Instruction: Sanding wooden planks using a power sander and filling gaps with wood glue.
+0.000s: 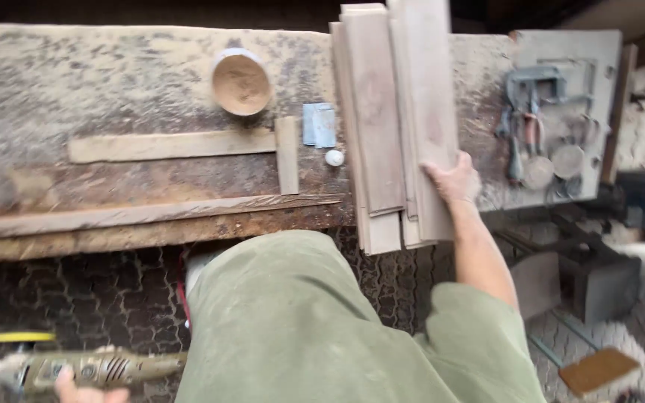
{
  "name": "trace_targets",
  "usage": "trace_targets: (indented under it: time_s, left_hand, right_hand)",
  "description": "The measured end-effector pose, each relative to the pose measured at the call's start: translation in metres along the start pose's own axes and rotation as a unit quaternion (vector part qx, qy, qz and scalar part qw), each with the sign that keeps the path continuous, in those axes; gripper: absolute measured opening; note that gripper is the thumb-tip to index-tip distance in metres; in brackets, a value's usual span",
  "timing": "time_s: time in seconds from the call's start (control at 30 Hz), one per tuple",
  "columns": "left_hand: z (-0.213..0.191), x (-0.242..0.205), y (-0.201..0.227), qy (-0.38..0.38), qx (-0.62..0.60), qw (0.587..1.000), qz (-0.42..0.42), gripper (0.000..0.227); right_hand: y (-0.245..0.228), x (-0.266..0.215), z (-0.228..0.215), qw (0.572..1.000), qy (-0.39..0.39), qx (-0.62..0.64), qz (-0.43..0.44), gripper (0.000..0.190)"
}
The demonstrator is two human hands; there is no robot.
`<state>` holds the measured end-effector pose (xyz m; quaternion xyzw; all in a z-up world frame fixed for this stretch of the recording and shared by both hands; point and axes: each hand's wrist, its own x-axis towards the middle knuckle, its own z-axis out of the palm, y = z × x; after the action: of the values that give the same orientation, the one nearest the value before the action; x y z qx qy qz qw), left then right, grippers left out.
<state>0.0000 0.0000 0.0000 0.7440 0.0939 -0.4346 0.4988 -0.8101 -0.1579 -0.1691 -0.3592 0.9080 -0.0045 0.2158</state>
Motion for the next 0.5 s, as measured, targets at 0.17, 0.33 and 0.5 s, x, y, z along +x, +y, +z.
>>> trace_targets:
  time_s: [0.17, 0.33, 0.5]
  left_hand:
    - [0.032, 0.016, -0.033, 0.002, -0.081, 0.992, 0.098, 0.078]
    - [0.022, 0.014, -0.035, 0.02, -0.059, 0.994, 0.087, 0.063]
    - [-0.02, 0.045, -0.057, 0.029, -0.087, 0.987, 0.132, 0.034]
  right_hand:
    - [-0.022, -0.02, -0.01, 0.986, 0.095, -0.002, -0.135, 0.064]
    - [-0.072, -0.073, -0.048, 0.913, 0.198, 0.07, -0.35, 0.072]
    - [-0.264, -0.171, -0.058, 0.917, -0.071, -0.002, -0.392, 0.048]
